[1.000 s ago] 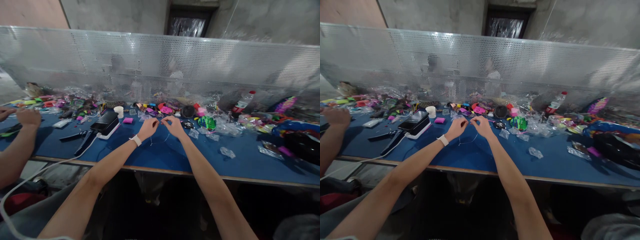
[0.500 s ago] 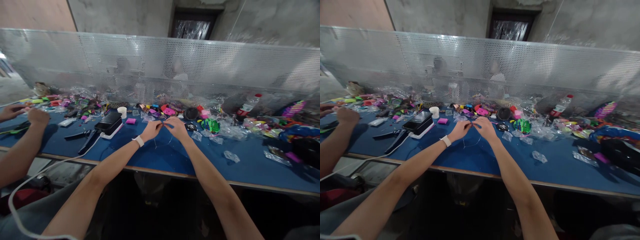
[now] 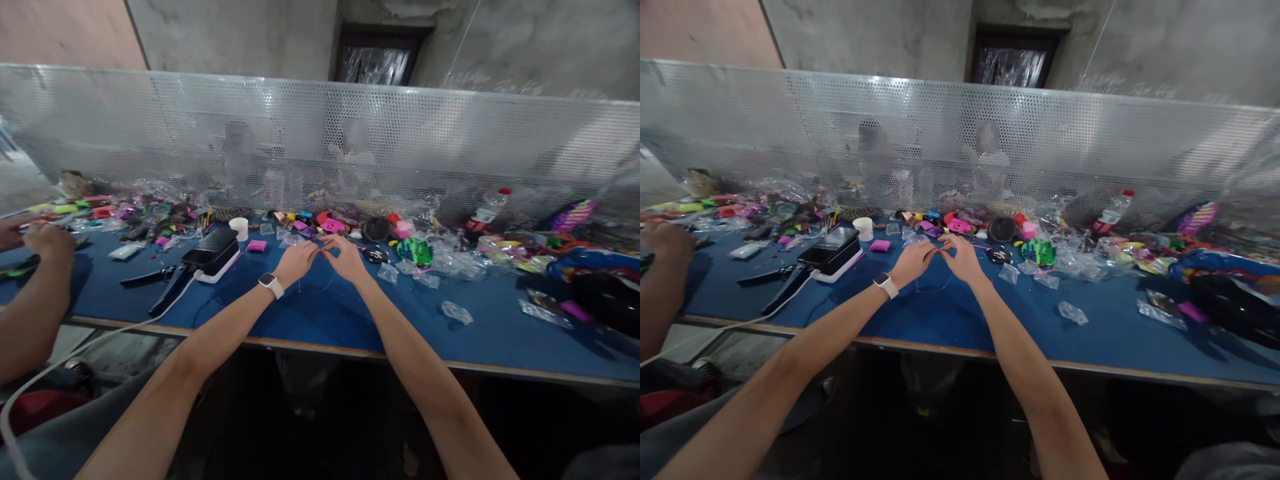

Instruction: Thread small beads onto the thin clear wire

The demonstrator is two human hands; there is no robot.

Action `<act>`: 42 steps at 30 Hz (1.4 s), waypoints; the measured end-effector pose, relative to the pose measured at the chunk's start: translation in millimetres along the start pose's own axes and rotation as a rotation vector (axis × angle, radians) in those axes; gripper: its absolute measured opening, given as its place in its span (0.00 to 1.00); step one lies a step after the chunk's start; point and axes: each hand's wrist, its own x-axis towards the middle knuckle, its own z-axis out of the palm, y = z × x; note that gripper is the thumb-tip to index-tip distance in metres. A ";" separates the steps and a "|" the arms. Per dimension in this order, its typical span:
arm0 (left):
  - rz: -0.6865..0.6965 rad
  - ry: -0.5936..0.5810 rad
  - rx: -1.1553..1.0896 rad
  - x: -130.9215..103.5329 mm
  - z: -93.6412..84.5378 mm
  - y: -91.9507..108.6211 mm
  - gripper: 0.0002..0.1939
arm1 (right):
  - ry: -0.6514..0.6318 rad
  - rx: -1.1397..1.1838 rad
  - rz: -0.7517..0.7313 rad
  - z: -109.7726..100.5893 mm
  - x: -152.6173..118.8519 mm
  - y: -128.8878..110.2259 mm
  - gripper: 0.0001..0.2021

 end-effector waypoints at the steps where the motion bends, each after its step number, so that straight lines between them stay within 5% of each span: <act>1: -0.001 0.002 0.001 0.0 -0.1 0.1 0.15 | -0.012 0.010 -0.008 -0.3 -0.4 -0.8 0.18; 5: -0.022 0.006 -0.031 1.2 -1.8 2.4 0.15 | -0.048 -0.035 -0.062 -2.4 -0.5 -0.3 0.22; 13: -0.011 -0.025 -0.075 0.2 -3.1 4.8 0.13 | -0.066 -0.164 -0.131 -9.7 2.3 -1.6 0.14; 15: 0.009 -0.038 -0.065 -0.6 -2.7 6.6 0.13 | -0.031 -0.115 -0.091 -11.5 2.4 -2.9 0.10; 26: 0.113 0.044 0.029 -1.8 -4.0 17.0 0.18 | -0.009 0.413 0.251 -5.2 5.7 -3.6 0.29; 34: -0.102 0.102 -0.075 0.7 0.6 15.0 0.11 | 0.253 -0.019 -0.053 -1.7 -1.3 -0.4 0.15; 42: -0.206 0.023 -0.201 2.8 4.5 7.0 0.12 | 0.041 -0.259 -0.286 -7.6 0.3 18.3 0.07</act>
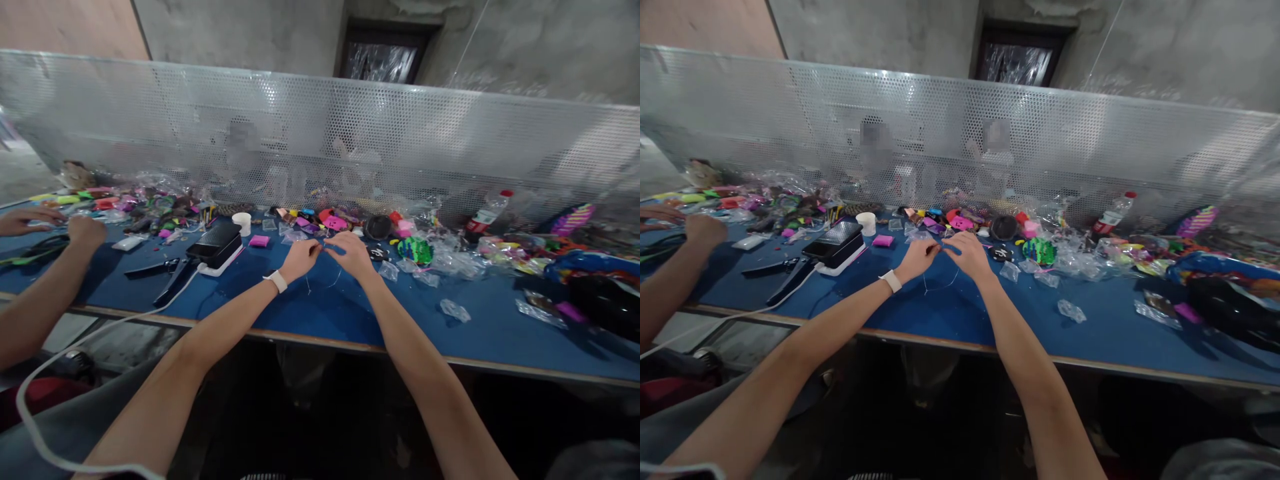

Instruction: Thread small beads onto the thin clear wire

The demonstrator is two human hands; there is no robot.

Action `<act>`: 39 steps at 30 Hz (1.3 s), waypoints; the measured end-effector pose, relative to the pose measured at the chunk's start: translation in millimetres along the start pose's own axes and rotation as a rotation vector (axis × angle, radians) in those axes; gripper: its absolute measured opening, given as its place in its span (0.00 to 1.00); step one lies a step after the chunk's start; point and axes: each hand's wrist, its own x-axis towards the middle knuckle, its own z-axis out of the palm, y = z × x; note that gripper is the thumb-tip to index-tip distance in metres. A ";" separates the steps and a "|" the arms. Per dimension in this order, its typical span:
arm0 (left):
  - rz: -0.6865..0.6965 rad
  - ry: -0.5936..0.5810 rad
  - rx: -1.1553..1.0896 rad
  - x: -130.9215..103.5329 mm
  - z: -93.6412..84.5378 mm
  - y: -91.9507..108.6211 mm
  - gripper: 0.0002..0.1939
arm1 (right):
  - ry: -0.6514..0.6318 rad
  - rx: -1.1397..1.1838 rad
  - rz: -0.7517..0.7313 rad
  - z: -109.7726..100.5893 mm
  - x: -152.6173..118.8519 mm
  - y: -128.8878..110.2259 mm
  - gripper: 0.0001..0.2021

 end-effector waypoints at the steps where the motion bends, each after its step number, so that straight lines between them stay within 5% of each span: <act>1: 0.013 -0.008 0.002 -0.1 0.5 0.2 0.12 | -0.012 -0.022 -0.017 0.7 0.1 0.4 0.07; 7: 0.044 -0.006 0.058 -0.3 -1.5 4.0 0.12 | 0.038 -0.116 -0.033 1.0 2.0 -6.9 0.10; 14: 0.076 -0.032 0.171 -2.0 -5.5 5.6 0.13 | -0.126 -0.061 0.042 5.7 2.7 -6.2 0.11; 22: 0.047 -0.106 0.306 -1.1 -10.4 6.0 0.14 | -0.152 0.193 0.151 11.8 -3.1 -14.1 0.34; 27: 0.055 -0.116 0.285 -0.3 -8.9 4.6 0.15 | -0.158 0.186 0.200 13.1 -2.4 -8.2 0.27; 34: 0.141 -0.100 0.256 -1.3 -6.2 -2.8 0.15 | -0.102 0.172 0.240 1.8 0.7 1.2 0.05; 39: 0.284 -0.137 0.252 -3.1 -8.6 -0.5 0.17 | -0.125 0.238 0.247 -13.4 4.6 -0.9 0.18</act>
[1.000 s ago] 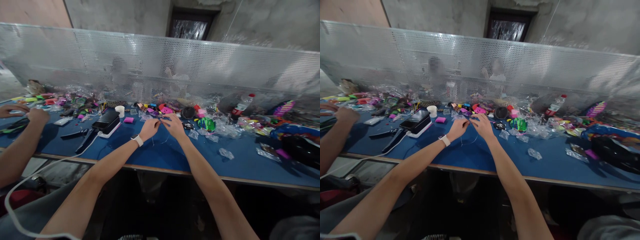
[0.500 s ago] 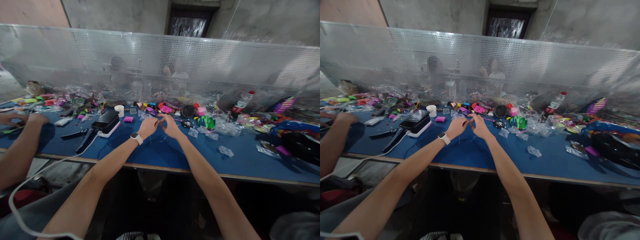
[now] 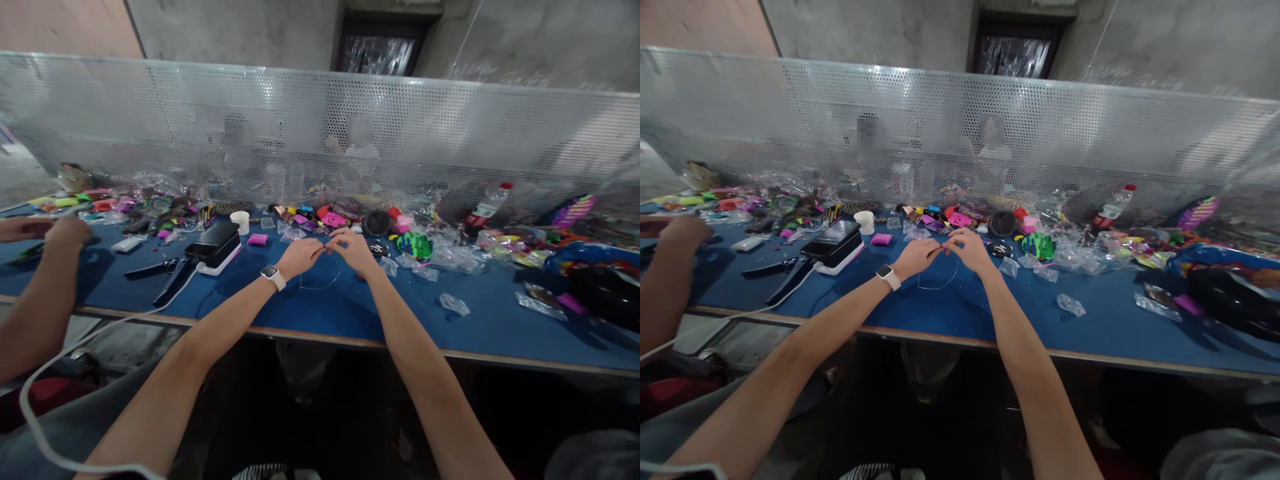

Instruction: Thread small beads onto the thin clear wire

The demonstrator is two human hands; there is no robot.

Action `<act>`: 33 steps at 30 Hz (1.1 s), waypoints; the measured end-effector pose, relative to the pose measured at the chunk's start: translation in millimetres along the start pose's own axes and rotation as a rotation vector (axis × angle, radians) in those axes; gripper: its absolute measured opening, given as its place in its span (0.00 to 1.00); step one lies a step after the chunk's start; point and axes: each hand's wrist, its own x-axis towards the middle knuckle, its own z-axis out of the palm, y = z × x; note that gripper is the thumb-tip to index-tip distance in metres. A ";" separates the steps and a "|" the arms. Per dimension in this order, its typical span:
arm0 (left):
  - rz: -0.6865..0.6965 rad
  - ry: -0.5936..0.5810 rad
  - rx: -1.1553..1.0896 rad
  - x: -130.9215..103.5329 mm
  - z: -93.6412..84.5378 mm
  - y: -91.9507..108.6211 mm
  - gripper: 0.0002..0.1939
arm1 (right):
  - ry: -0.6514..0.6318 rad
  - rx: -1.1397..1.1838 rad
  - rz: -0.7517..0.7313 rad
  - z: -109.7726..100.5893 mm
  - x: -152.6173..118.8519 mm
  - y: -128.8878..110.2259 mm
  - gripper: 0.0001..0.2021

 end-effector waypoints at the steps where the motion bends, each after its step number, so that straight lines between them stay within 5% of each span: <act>1: 0.031 -0.002 0.003 -0.3 -0.7 0.8 0.17 | -0.006 0.028 0.002 -1.8 0.6 -2.2 0.21; 6: 0.091 -0.025 0.031 -0.3 -2.7 4.6 0.15 | -0.108 0.173 0.088 0.3 3.7 -12.4 0.26; 9: -0.035 0.014 -0.002 2.2 -2.5 7.9 0.13 | 0.004 0.233 0.140 9.0 3.6 -13.5 0.21; 13: -0.191 0.029 -0.059 5.3 -1.8 11.5 0.11 | 0.116 0.102 0.039 17.6 1.1 -6.8 0.14; 17: -0.248 0.026 -0.085 6.0 1.2 10.7 0.10 | 0.056 -0.107 -0.103 17.4 -1.8 2.3 0.04; 33: -0.292 0.070 -0.243 4.7 13.0 -5.3 0.11 | -0.010 -0.424 -0.279 24.7 -2.1 4.4 0.12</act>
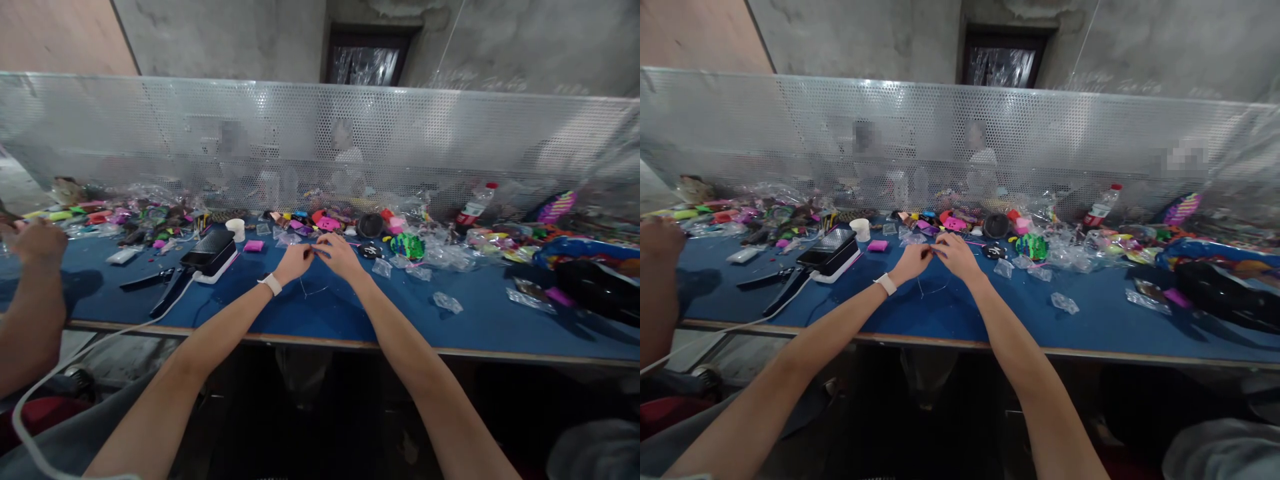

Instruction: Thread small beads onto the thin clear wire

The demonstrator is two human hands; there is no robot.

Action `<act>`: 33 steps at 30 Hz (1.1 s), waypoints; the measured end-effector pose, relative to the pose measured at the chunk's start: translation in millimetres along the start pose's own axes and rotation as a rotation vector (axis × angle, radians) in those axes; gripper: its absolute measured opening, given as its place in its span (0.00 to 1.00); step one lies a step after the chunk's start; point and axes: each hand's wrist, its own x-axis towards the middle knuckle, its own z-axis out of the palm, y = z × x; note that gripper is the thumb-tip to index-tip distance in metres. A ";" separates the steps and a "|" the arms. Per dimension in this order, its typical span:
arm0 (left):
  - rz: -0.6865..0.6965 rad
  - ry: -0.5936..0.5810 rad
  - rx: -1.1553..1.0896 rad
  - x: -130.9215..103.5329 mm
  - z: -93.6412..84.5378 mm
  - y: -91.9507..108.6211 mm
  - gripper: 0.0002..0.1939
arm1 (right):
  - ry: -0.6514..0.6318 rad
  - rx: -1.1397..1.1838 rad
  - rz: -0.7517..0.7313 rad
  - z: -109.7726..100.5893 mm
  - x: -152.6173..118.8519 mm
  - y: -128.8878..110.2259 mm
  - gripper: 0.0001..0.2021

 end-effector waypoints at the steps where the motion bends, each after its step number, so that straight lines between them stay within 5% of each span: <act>1: -0.003 0.000 -0.029 0.9 -0.6 -0.5 0.11 | 0.003 -0.016 -0.008 -1.1 -0.1 -2.3 0.13; 10: 0.003 -0.019 -0.194 4.2 -7.7 -7.0 0.14 | -0.018 -0.133 0.034 -8.7 1.1 -22.7 0.15; 23: 0.157 0.021 0.068 -2.7 -14.3 0.0 0.10 | -0.050 -0.028 0.097 -0.8 4.8 -11.9 0.12; 33: 0.172 -0.059 0.244 -1.5 -15.2 5.9 0.12 | -0.010 0.553 0.335 4.0 0.7 -8.6 0.03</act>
